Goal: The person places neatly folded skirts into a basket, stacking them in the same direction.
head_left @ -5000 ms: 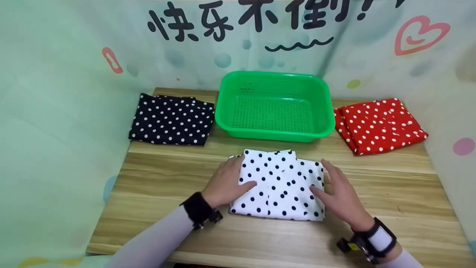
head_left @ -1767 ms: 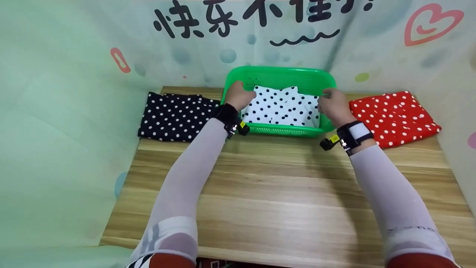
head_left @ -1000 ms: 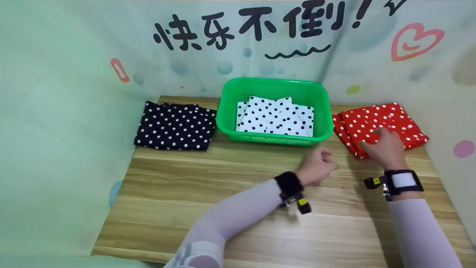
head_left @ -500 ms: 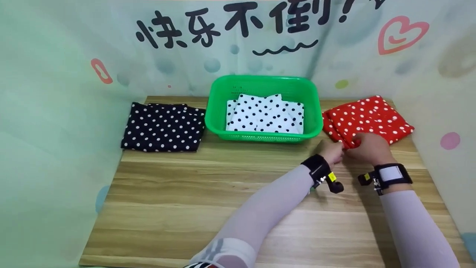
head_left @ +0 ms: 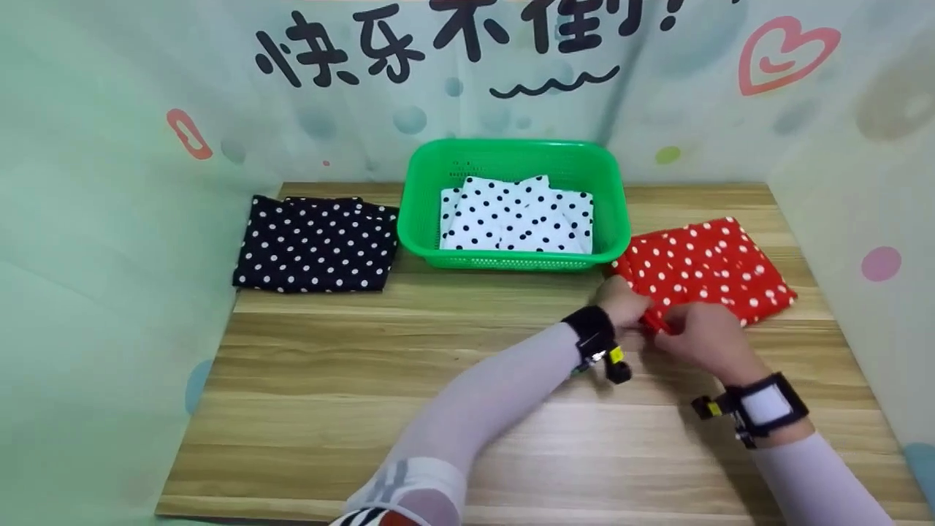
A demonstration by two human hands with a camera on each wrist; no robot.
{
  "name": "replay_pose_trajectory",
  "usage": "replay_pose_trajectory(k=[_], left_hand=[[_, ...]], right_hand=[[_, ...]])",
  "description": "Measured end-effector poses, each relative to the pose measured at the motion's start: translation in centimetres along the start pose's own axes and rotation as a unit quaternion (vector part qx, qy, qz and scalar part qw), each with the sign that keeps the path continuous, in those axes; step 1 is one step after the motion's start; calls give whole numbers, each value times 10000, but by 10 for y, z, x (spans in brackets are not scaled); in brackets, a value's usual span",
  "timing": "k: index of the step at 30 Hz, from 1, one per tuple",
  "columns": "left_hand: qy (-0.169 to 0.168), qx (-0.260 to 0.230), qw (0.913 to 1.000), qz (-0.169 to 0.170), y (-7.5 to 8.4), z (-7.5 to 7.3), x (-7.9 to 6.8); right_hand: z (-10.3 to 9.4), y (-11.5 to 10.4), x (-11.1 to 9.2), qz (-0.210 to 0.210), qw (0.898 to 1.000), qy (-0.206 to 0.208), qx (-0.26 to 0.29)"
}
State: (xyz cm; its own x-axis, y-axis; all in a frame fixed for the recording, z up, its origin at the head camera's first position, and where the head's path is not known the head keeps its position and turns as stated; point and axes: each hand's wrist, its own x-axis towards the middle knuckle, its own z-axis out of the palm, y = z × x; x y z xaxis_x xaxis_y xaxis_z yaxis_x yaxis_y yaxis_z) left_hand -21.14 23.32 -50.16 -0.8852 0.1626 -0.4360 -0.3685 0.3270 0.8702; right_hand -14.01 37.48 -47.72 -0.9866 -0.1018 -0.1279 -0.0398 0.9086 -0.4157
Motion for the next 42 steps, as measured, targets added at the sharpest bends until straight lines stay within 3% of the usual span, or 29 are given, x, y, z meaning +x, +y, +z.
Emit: replay_pose_trajectory(k=[4,9,11,14,17,19,22,25,29,31,33,35,37,42], left_hand=[[-525,-193,9973,482,-22,-31,-23],[-1159,356,9843,1283,-54,-84,-47],[-1364,392,9807,1342,-67,-109,-53],[-1475,483,9813,1139,-82,-141,-61],[-1622,531,9798,1042,-89,-162,-66],[-1695,584,9779,1079,-92,-172,-67],[-1559,972,9754,1220,-95,-182,-70],[-1255,1535,9711,1332,-97,-189,-75],[-959,2087,9629,1415,-100,-194,-84],[-919,2125,9633,1360,-103,-195,-88],[-963,1951,9682,1236,-107,-195,-92],[-993,1651,9751,1102,-111,-195,-94],[-1040,1326,9805,1015,-114,-194,-95],[-1127,568,9878,913,-119,-192,-95]], right_hand=[[22,-36,-27,-277,9989,195,-322],[58,-89,-52,-684,9958,305,-535],[72,-107,-59,-1074,9921,234,-603],[89,-126,-67,-1751,9818,78,-731],[97,-135,-72,-2166,9727,-83,-826],[95,-137,-74,-2221,9725,-208,-667],[82,-132,-74,-1976,9798,-296,-45],[59,-112,-72,-1418,9890,18,425],[26,-59,-66,-349,9981,513,43],[17,-32,-64,193,9995,248,67],[16,-14,-62,652,9962,-232,519],[21,-5,-60,1085,9824,-666,1367],[29,-3,-59,1423,9584,-850,2322],[43,-14,-56,1850,8765,-946,4342]])
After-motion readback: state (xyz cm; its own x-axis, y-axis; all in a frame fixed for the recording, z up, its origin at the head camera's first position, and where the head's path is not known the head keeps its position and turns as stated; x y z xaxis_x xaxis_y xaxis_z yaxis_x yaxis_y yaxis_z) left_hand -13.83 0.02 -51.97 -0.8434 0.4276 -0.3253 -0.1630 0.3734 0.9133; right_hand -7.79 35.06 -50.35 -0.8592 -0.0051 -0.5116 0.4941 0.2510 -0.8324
